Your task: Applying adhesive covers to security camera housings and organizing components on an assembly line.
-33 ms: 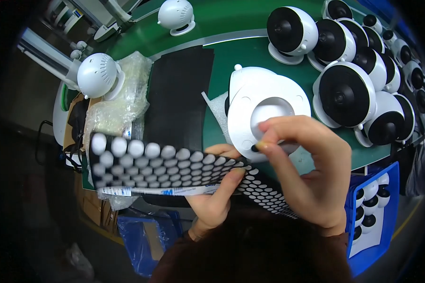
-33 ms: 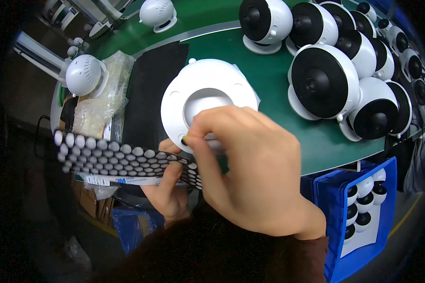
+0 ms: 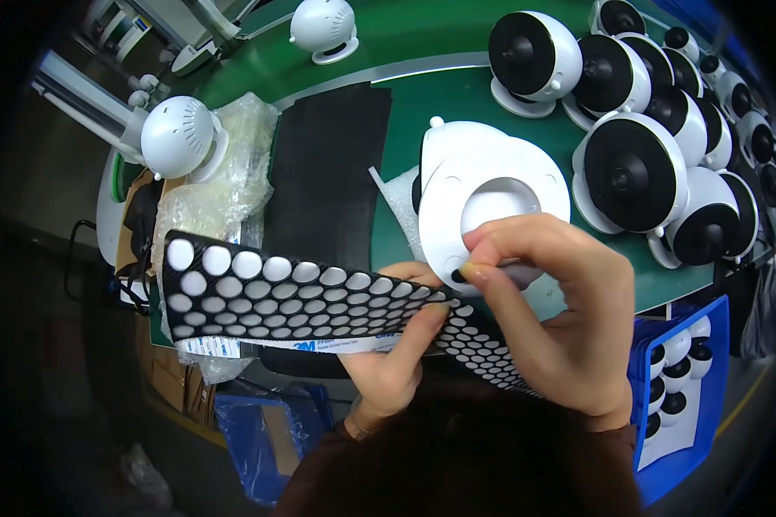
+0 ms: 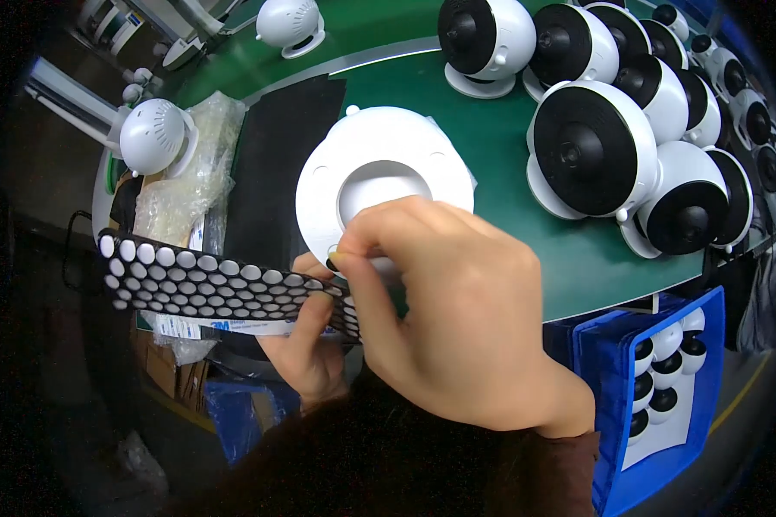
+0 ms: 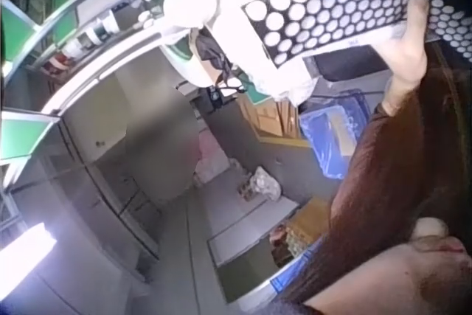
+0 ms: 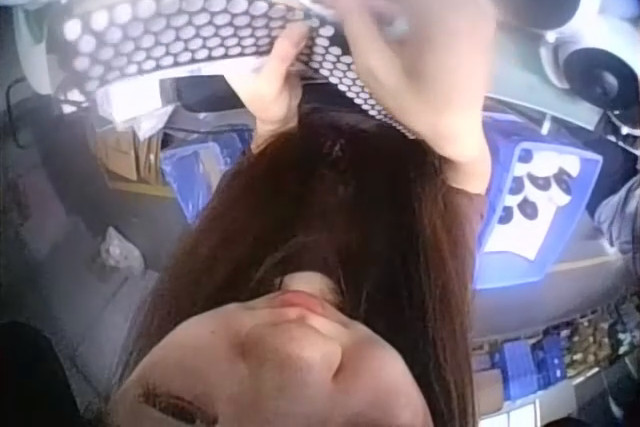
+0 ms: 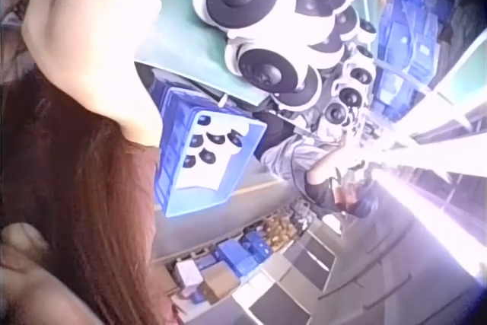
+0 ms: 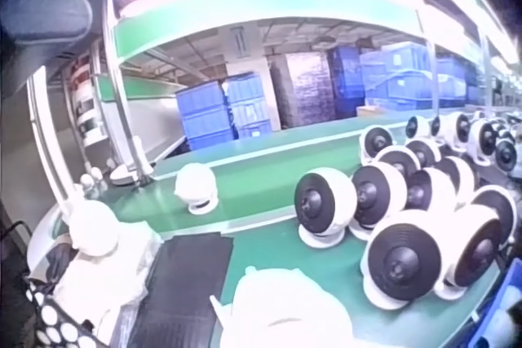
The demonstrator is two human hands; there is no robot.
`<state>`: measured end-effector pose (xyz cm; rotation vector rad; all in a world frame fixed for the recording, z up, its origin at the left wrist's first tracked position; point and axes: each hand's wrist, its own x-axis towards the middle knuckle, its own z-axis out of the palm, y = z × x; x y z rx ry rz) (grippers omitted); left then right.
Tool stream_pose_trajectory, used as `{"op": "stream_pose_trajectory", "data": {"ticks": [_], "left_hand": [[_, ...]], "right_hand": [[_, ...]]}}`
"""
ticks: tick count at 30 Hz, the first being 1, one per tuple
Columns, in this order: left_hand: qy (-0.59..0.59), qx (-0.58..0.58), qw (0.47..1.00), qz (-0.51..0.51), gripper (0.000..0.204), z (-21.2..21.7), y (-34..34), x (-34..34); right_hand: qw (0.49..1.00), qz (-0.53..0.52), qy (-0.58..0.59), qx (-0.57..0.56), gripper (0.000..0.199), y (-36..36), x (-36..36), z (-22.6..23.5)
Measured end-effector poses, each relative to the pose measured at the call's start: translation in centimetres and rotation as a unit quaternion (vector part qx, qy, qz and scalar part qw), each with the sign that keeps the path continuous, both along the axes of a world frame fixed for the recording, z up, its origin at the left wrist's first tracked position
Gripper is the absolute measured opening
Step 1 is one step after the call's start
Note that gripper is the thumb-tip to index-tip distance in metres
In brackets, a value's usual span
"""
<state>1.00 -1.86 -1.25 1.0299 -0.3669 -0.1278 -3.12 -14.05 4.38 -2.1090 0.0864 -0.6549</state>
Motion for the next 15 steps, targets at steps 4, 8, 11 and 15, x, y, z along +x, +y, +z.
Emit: {"op": "stream_pose_trajectory", "data": {"ticks": [4, 8, 11, 15], "left_hand": [[0.001, -0.023, 1.0, -0.006, 0.023, -0.01, 0.15, 0.27], [0.017, -0.041, 0.999, 0.017, 0.022, 0.35, -0.18, 0.01], [0.029, -0.019, 0.999, 0.012, 0.021, 0.2, 0.06, 0.24], [0.035, -0.044, 0.998, 0.021, 0.021, 0.24, 0.05, 0.23]], "right_hand": [[1.0, -0.013, 0.007, 0.0, 0.009, 0.66, 0.25, -0.14], [0.999, -0.03, 0.015, 0.002, 0.009, 0.77, 0.35, -0.26], [1.0, -0.027, 0.007, -0.004, 0.009, 0.79, 0.41, -0.32], [1.0, -0.022, 0.005, -0.018, 0.01, 0.87, 0.54, -0.33]]}}
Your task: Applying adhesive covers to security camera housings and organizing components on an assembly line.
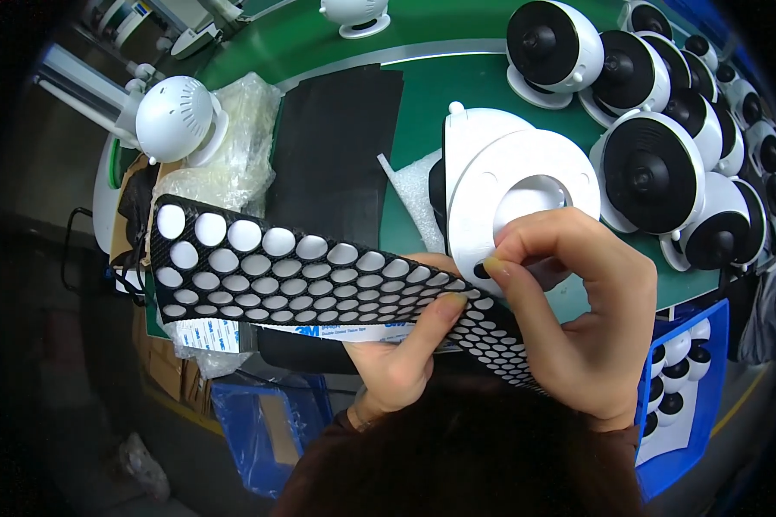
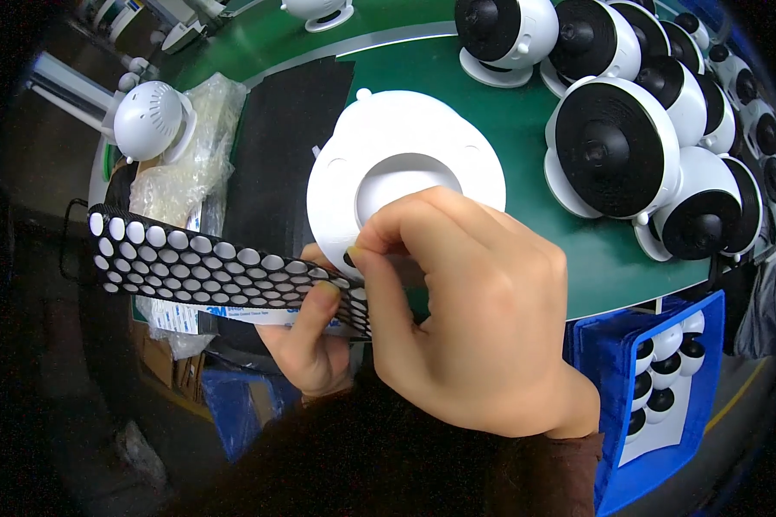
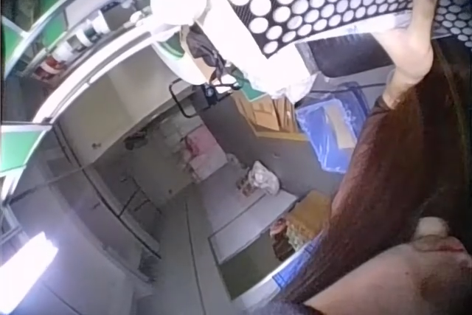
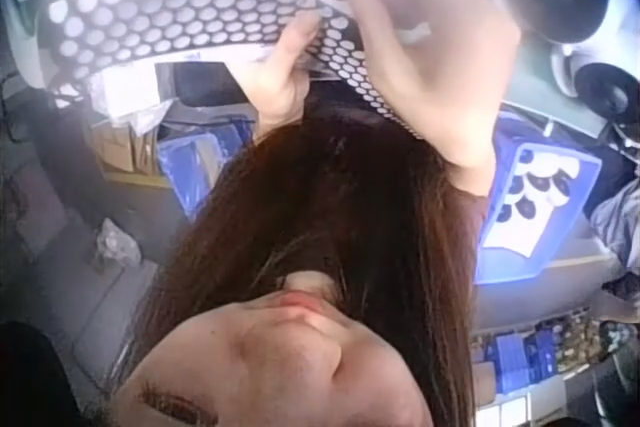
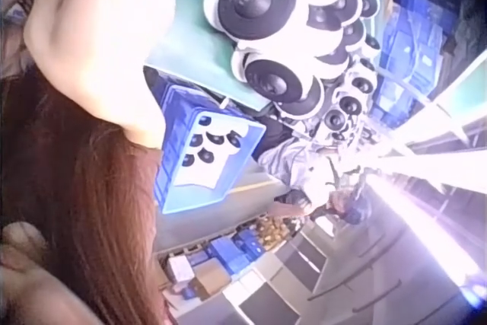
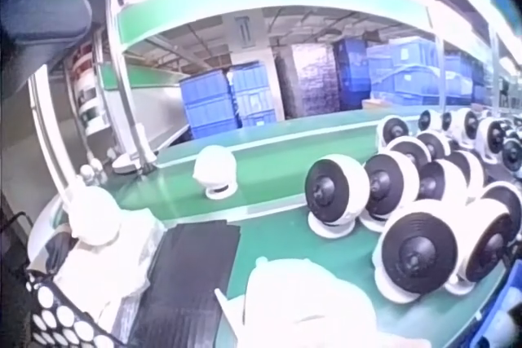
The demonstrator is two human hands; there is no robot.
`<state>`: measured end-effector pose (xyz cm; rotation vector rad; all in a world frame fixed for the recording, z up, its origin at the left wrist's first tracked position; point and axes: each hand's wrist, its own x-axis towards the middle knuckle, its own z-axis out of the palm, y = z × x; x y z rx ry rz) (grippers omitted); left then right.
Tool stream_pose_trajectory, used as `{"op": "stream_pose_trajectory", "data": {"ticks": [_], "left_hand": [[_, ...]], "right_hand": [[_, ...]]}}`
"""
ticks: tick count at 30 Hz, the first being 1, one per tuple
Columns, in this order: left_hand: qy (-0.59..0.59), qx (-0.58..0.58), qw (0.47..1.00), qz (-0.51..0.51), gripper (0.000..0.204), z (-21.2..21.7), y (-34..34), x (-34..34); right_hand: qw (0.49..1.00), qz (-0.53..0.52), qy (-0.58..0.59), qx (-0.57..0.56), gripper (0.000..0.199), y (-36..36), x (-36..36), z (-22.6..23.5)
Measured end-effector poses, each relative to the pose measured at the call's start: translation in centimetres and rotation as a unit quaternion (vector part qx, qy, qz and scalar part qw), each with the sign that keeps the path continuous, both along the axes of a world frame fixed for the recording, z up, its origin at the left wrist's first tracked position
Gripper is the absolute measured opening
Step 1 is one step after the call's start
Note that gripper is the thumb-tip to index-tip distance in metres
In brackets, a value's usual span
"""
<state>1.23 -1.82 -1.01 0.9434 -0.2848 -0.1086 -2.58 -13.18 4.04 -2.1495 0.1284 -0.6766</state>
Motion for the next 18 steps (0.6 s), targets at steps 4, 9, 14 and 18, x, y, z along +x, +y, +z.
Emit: {"op": "stream_pose_trajectory", "data": {"ticks": [4, 9, 14, 18], "left_hand": [[0.019, -0.012, 1.0, -0.015, 0.021, 0.2, -0.3, -0.1], [0.023, -0.015, 1.0, -0.004, 0.021, -0.1, -0.1, 0.0], [-0.011, 0.003, 1.0, -0.01, 0.024, -0.2, 0.5, -0.3], [-0.054, -0.018, 0.998, 0.028, 0.024, 0.1, 1.7, -0.2]], "right_hand": [[1.0, -0.005, 0.003, 0.016, 0.011, -0.2, -0.2, 0.3], [0.999, 0.013, -0.001, -0.033, 0.013, 0.0, 0.0, -0.2], [0.989, -0.048, -0.076, 0.118, 0.023, -0.4, -0.1, -0.2], [0.999, 0.002, -0.034, -0.019, 0.011, -0.5, -3.0, 0.0]]}}
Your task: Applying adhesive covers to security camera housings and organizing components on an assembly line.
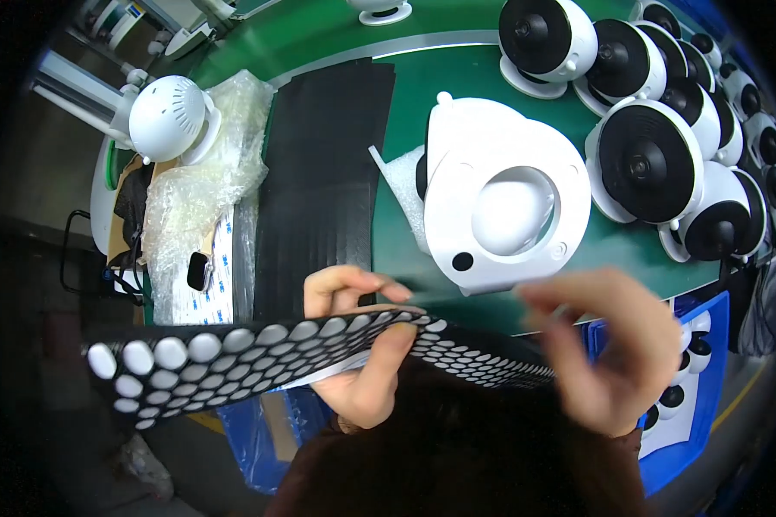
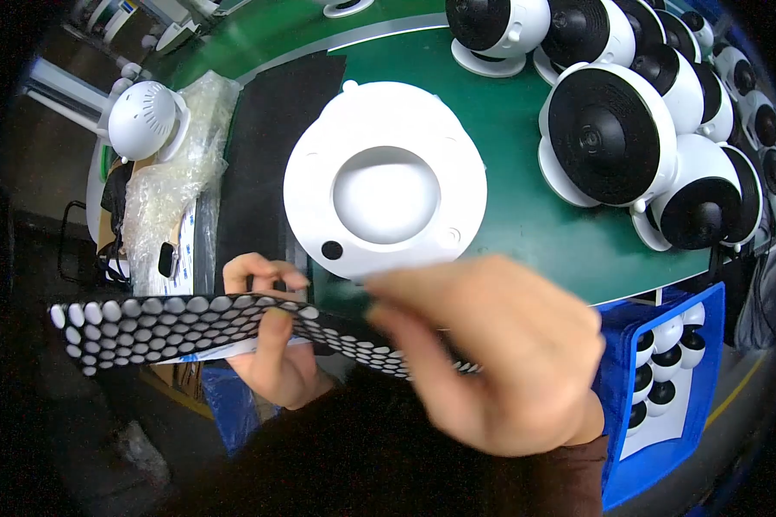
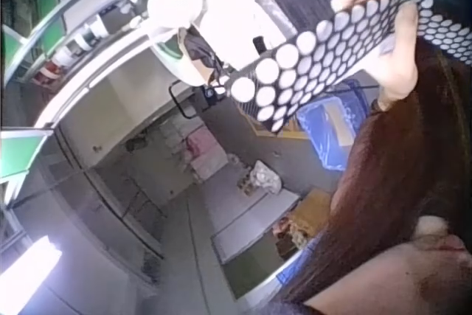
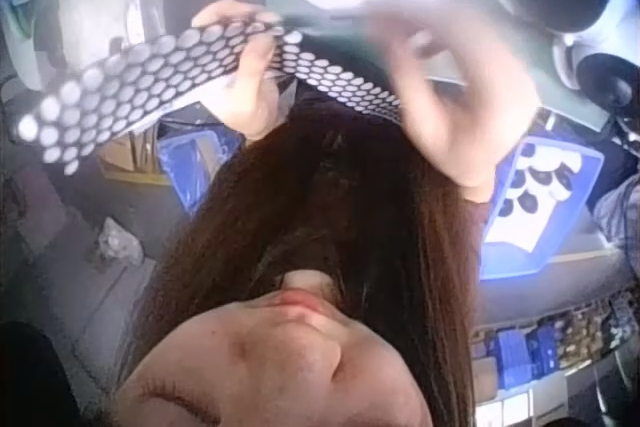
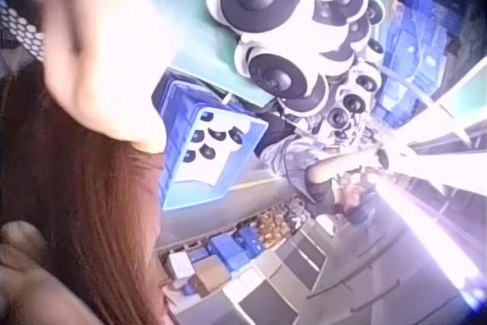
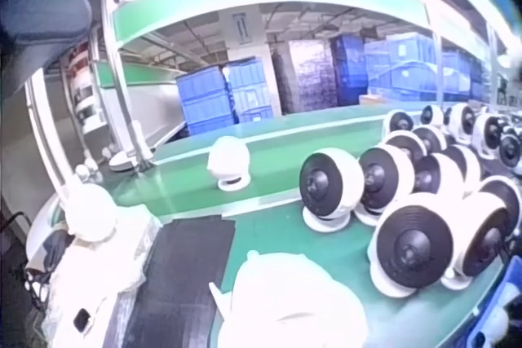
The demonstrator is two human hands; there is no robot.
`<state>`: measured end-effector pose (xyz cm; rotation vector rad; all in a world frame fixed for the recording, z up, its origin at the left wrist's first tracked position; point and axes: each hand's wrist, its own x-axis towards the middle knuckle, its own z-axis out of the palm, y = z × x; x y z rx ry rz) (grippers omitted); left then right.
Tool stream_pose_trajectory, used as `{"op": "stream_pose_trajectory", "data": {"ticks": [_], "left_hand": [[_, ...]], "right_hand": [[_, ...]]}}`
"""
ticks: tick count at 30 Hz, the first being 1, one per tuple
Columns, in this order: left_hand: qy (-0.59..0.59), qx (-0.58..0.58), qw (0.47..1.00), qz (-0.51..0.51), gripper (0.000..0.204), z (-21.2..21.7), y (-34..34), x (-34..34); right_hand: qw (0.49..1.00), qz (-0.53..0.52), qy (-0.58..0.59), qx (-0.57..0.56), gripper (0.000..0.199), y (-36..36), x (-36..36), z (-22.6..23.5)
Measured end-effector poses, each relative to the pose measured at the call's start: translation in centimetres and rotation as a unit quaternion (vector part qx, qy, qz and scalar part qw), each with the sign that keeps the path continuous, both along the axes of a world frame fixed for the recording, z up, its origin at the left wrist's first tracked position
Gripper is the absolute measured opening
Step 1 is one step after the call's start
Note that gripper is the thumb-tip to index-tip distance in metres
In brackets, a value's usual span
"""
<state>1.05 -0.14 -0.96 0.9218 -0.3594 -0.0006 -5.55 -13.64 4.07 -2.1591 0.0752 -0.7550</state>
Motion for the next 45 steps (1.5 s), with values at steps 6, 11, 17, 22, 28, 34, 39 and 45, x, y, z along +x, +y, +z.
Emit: {"op": "stream_pose_trajectory", "data": {"ticks": [6, 11, 17, 22, 28, 34, 39, 45], "left_hand": [[-0.059, 0.133, 0.987, -0.068, 0.028, -0.4, 0.8, -0.1], [-0.003, 0.144, 0.981, -0.131, 0.035, -0.7, 0.5, -1.0], [-0.164, 0.157, 0.972, -0.067, 0.019, -1.0, -0.1, -1.3], [0.003, 0.166, 0.986, -0.034, 0.012, 0.1, -1.3, -2.6], [-0.349, 0.295, 0.887, 0.066, 0.012, -1.1, 0.1, -0.8], [-0.304, 0.26, 0.916, 0.033, 0.013, -1.8, -0.3, -1.2], [-0.455, 0.297, 0.837, 0.067, 0.013, -2.0, -0.1, -0.3], [-0.371, 0.324, 0.87, 0.038, 0.013, -1.4, 0.1, -0.9]], "right_hand": [[0.997, 0.052, 0.033, 0.055, 0.017, 0.5, -0.5, -1.2], [0.983, 0.079, 0.051, 0.156, 0.014, 0.4, -0.9, -1.3], [0.996, 0.023, -0.078, 0.031, 0.018, 0.5, -0.8, -2.1], [0.996, -0.04, -0.07, -0.026, 0.02, 1.2, -1.1, -2.3], [0.993, -0.045, -0.09, -0.059, 0.021, 1.6, -1.1, -2.5], [0.995, -0.041, -0.089, 0.018, 0.021, 1.4, -0.9, -2.7], [0.995, -0.041, -0.086, -0.009, 0.02, 1.4, -1.1, -2.8], [0.997, -0.026, -0.061, 0.026, 0.02, 0.9, -0.8, -2.4]]}}
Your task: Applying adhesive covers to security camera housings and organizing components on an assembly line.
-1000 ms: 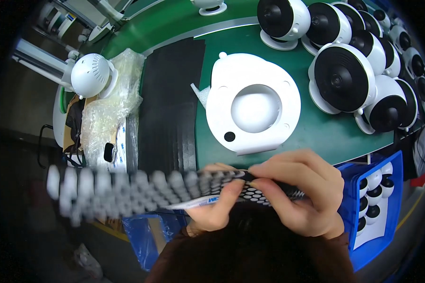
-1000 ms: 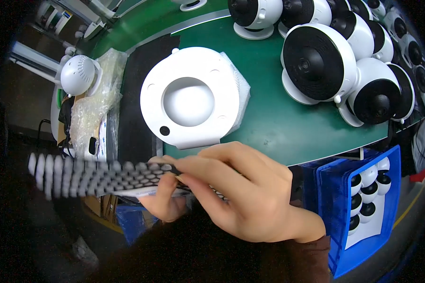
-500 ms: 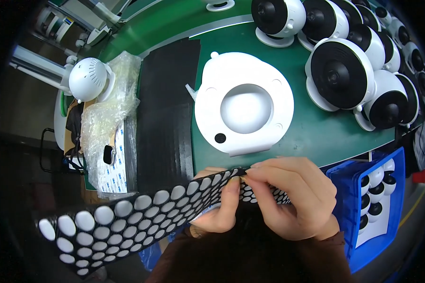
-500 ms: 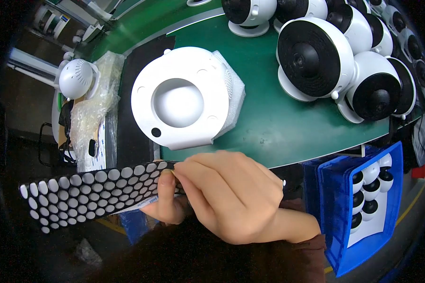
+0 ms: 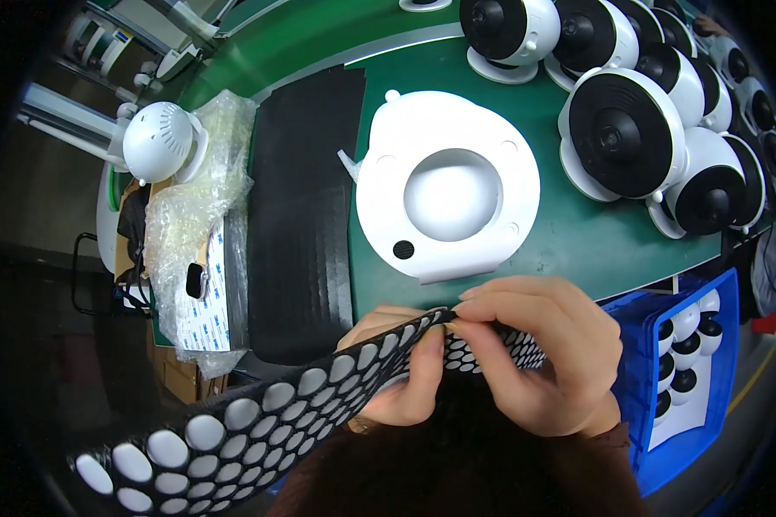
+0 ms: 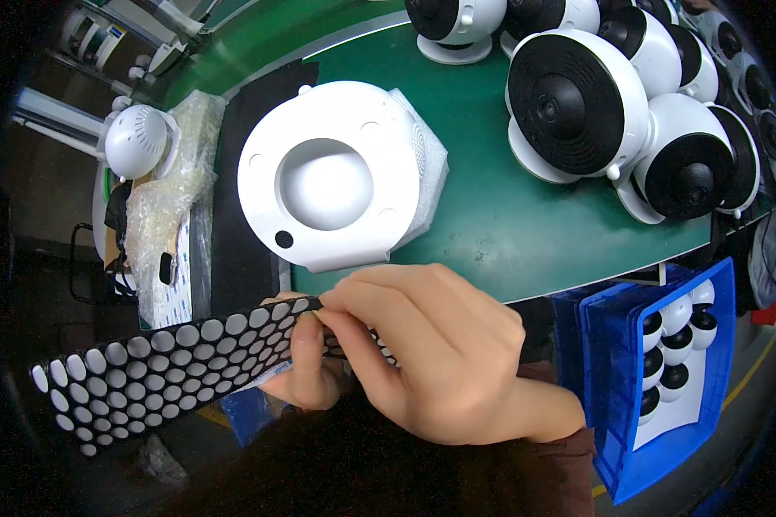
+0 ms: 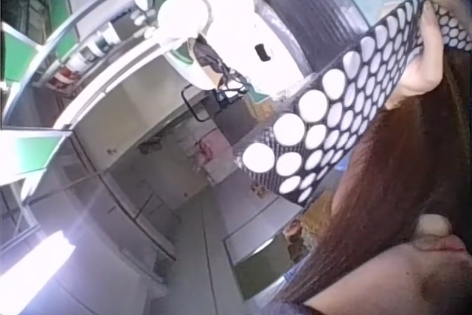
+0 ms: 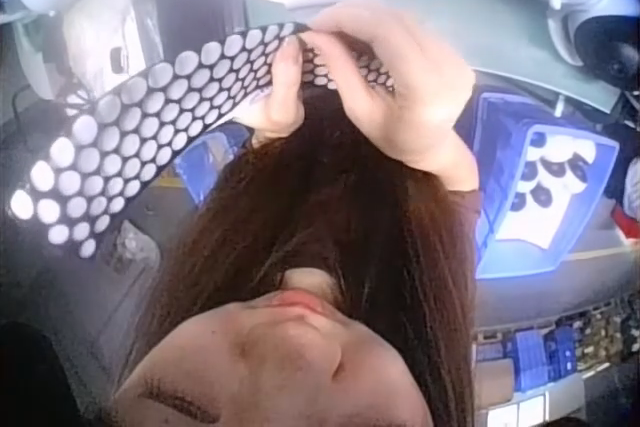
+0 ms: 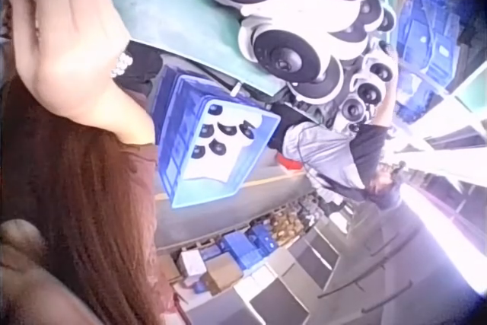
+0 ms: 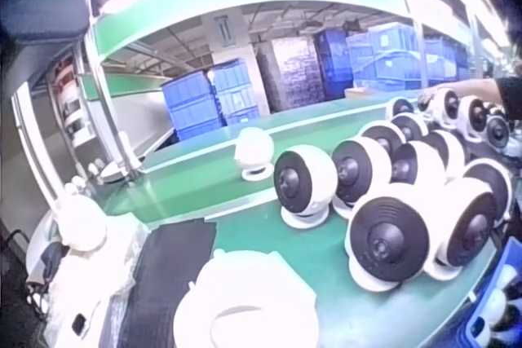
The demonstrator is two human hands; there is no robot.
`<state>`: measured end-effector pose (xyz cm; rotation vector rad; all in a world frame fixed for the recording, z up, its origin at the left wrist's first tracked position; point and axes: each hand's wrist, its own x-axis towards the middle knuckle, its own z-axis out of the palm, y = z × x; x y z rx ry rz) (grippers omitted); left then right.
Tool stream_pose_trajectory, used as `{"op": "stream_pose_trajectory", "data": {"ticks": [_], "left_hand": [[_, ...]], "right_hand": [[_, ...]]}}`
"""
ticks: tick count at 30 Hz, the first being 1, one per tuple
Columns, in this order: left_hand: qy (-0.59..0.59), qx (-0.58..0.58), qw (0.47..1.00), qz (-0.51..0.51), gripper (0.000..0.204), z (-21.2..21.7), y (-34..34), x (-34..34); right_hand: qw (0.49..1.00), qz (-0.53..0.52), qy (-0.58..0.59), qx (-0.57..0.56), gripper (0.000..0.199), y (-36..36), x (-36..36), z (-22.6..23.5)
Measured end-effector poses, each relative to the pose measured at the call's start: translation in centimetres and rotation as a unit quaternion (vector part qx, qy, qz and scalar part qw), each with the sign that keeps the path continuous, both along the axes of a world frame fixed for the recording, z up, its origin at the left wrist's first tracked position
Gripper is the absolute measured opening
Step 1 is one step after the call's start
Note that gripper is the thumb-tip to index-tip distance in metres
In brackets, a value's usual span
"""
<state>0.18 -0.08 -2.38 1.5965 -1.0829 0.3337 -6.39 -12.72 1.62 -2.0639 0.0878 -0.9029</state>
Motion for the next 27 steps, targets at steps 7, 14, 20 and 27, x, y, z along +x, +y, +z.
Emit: {"op": "stream_pose_trajectory", "data": {"ticks": [7, 14, 20, 27], "left_hand": [[0.303, -0.094, 0.948, -0.019, 0.017, 0.6, -0.8, -1.2], [0.217, -0.067, 0.974, -0.021, 0.018, 0.3, -1.1, -0.2], [0.259, -0.086, 0.962, -0.028, 0.018, 0.7, -1.2, -0.4], [0.279, -0.255, 0.924, 0.063, 0.033, 0.3, -2.4, -0.3]], "right_hand": [[1.0, 0.029, 0.0, 0.004, 0.016, -0.3, -0.5, 0.3], [1.0, 0.003, -0.009, -0.029, 0.016, -0.9, 0.0, 0.2], [1.0, 0.006, 0.0, -0.007, 0.017, -0.8, 0.0, 0.2], [0.998, -0.068, -0.013, -0.008, 0.004, -2.7, -0.6, 1.1]]}}
